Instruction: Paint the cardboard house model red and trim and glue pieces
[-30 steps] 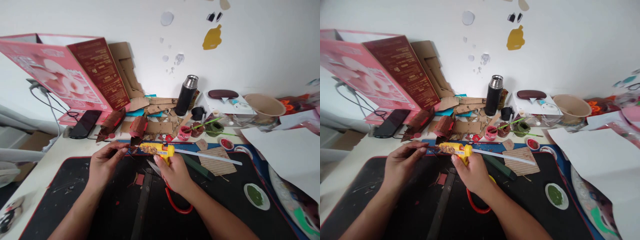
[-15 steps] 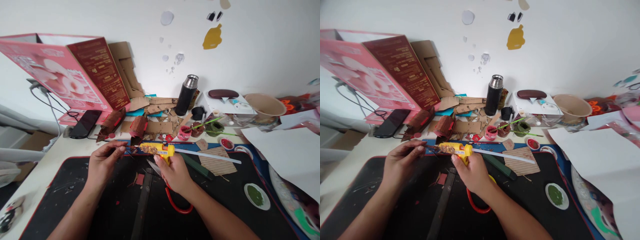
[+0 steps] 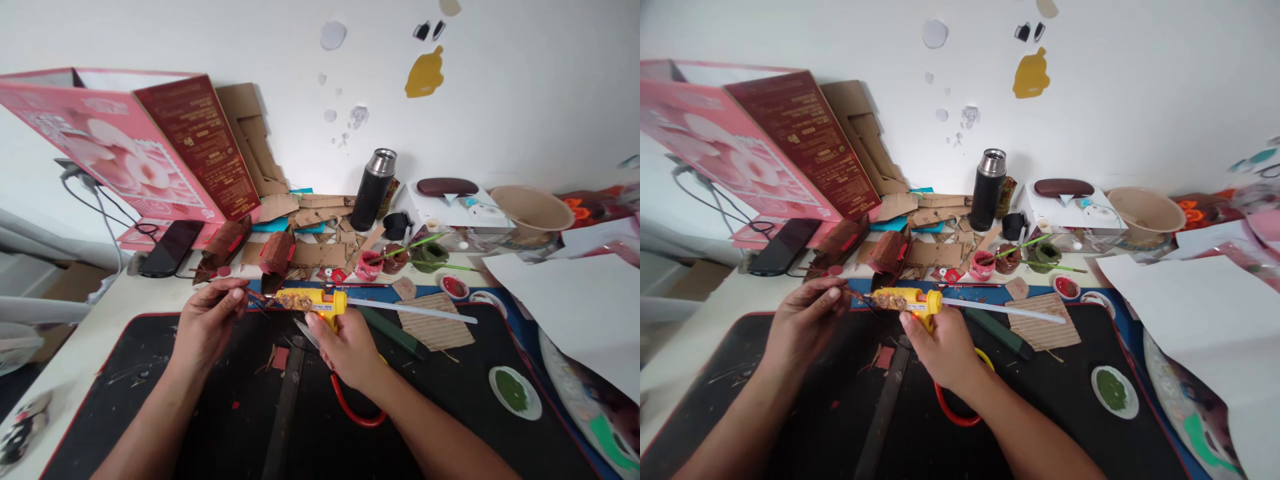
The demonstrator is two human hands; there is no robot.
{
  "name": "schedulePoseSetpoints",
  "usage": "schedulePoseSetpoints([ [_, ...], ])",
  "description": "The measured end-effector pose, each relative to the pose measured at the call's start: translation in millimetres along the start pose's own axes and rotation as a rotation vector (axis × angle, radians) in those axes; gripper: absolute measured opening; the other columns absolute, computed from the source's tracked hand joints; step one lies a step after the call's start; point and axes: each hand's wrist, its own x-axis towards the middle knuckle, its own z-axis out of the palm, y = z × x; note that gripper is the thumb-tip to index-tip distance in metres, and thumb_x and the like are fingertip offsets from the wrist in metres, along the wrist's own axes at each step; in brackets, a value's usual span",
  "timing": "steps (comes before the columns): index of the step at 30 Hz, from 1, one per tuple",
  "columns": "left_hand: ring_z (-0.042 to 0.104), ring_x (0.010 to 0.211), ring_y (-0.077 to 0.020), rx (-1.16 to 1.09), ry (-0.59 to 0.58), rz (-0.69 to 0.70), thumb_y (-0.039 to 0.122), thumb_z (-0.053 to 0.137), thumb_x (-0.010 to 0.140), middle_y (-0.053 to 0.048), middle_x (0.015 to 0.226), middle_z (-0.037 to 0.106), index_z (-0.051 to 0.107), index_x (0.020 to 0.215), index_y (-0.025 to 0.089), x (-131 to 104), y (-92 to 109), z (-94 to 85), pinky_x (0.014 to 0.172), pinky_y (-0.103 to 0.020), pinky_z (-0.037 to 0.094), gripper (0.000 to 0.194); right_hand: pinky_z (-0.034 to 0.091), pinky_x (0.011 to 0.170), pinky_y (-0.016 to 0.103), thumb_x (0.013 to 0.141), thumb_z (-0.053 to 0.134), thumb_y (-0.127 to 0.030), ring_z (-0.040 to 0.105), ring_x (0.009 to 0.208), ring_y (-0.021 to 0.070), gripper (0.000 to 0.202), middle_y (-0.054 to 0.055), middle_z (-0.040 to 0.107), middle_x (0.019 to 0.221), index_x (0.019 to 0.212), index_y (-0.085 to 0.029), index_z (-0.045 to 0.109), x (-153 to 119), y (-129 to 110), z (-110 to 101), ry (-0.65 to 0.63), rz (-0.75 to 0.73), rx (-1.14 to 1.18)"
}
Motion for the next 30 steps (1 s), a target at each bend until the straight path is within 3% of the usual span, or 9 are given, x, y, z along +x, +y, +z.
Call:
schedulePoseSetpoints([
  [6, 0.055, 0.052, -0.0079, -0.048, 0.004, -0.008, 0.039, 0.112, 0.055, -0.001, 0.067, 0.073, 0.090, 0.078, 0.025, 1.9, -0.8, -1.8, 0.050, -0.020, 0.043, 0.035, 0.035, 0.048, 0.027, 0.108, 0.055, -0.062, 0.048, 0.045, 0.0149, 0.055, -0.003, 0.048, 0.045, 0.066, -0.026, 0.051, -0.4, -0.8, -0.8, -0.012, -0.012, 0.013],
  [14, 0.055, 0.052, -0.0079, -0.040, -0.002, -0.013, 0.038, 0.111, 0.056, -0.001, 0.069, 0.074, 0.088, 0.078, 0.024, 1.5, -0.9, -1.0, 0.050, -0.021, 0.044, 0.036, 0.035, 0.048, 0.027, 0.108, 0.054, -0.067, 0.049, 0.046, 0.0151, 0.059, -0.003, 0.048, 0.045, 0.065, -0.026, 0.051, -0.8, -0.5, -0.2, 0.007, -0.001, -0.019],
  [24, 0.053, 0.050, -0.0091, -0.004, -0.022, 0.006, 0.043, 0.110, 0.055, 0.003, 0.057, 0.064, 0.085, 0.075, 0.024, 0.5, 1.4, 3.5, 0.048, -0.020, 0.042, 0.037, 0.036, 0.048, 0.027, 0.107, 0.054, -0.068, 0.049, 0.046, 0.0152, 0.058, -0.003, 0.047, 0.045, 0.066, -0.026, 0.052, -0.1, 0.8, -0.8, 0.022, -0.007, -0.019],
  [30, 0.054, 0.050, -0.0099, 0.021, -0.018, 0.014, 0.044, 0.110, 0.055, 0.001, 0.061, 0.067, 0.083, 0.074, 0.023, -0.6, 2.4, 4.3, 0.048, -0.022, 0.043, 0.039, 0.035, 0.047, 0.027, 0.107, 0.055, -0.066, 0.048, 0.046, 0.0155, 0.056, -0.003, 0.048, 0.045, 0.067, -0.026, 0.051, 0.4, 0.3, -0.7, 0.030, -0.008, 0.007],
])
